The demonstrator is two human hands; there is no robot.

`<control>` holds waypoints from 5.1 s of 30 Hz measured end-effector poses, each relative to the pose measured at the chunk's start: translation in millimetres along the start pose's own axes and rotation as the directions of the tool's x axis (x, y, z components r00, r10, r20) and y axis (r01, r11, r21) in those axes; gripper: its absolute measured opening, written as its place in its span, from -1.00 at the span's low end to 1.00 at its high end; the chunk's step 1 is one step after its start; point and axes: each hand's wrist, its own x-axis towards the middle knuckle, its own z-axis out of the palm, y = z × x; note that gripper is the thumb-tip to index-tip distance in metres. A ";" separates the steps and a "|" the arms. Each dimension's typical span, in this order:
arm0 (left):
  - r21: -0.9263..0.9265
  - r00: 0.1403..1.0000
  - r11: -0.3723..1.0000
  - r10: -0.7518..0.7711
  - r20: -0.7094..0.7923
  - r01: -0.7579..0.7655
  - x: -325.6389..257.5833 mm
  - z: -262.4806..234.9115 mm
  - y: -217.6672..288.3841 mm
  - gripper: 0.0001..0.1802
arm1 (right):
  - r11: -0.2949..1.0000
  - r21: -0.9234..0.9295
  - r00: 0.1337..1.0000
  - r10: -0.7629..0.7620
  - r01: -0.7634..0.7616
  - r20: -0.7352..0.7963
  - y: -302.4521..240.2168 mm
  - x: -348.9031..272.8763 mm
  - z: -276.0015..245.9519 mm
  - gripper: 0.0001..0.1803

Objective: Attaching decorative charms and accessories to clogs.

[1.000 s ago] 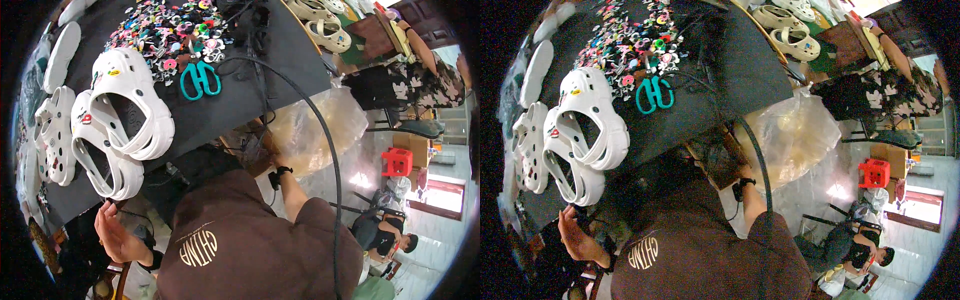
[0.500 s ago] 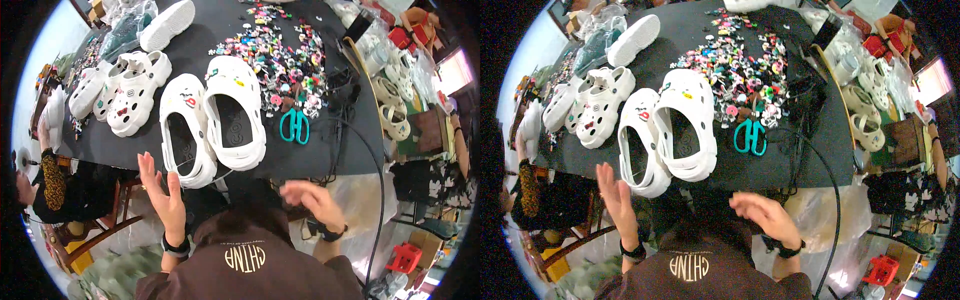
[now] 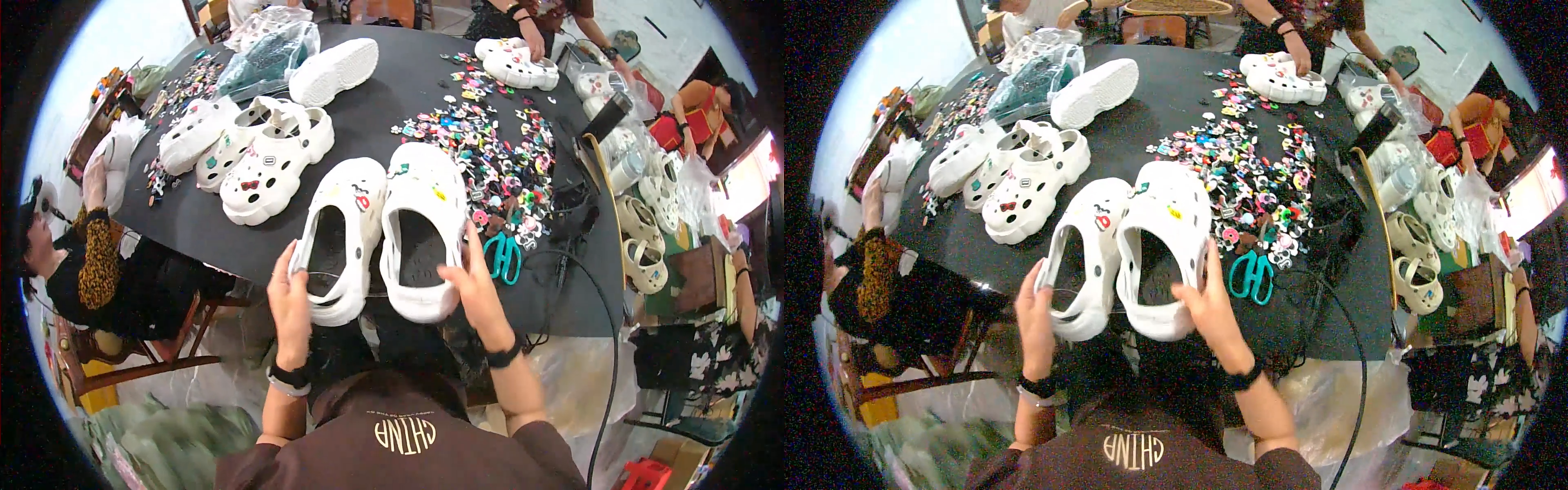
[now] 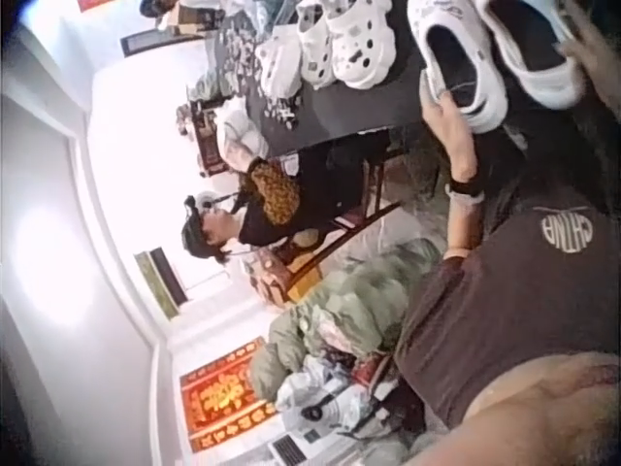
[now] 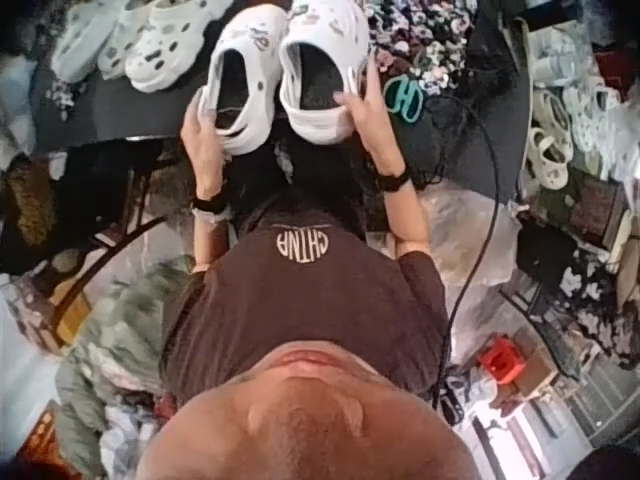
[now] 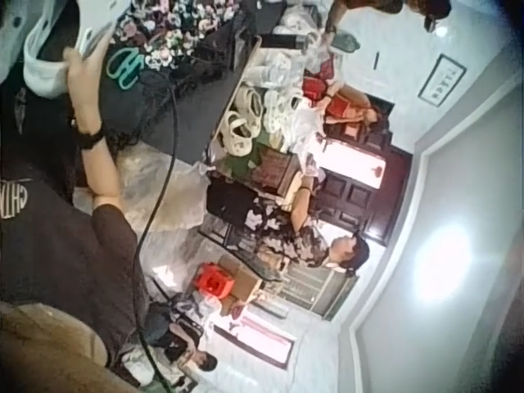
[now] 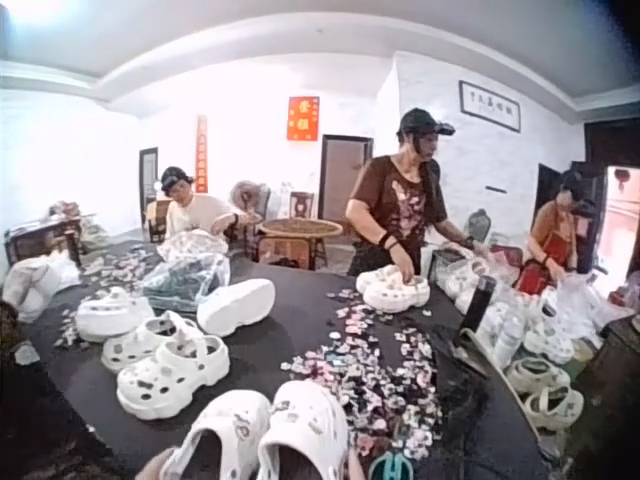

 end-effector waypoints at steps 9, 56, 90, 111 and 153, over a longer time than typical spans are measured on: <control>0.606 0.834 0.702 0.540 -0.111 -0.374 0.6 -0.1 22.1 -0.59 | 0.997 0.075 0.999 0.034 -0.033 -0.011 42.0 -85.9 43.1 -0.01; -0.237 0.890 0.883 -0.320 0.325 0.405 -83.3 48.9 14.4 -0.68 | 0.276 -0.941 0.960 -0.143 -0.196 -0.242 12.2 75.6 -62.4 -0.67; -0.316 0.873 0.854 -0.272 0.404 0.412 -78.5 51.9 12.0 -0.67 | 0.149 -0.989 0.954 -0.292 -0.017 -0.060 8.9 140.7 -61.6 -0.75; -0.281 0.870 0.869 -0.276 0.408 0.407 -77.2 53.0 15.8 -0.66 | 0.991 0.105 0.997 0.082 -0.082 0.010 -44.1 37.7 -31.4 -0.68; -0.232 0.892 0.918 -0.211 0.401 0.321 -76.2 47.1 3.5 -0.70 | 0.865 -0.477 0.969 -0.228 0.156 -0.098 20.1 -48.3 25.6 -0.39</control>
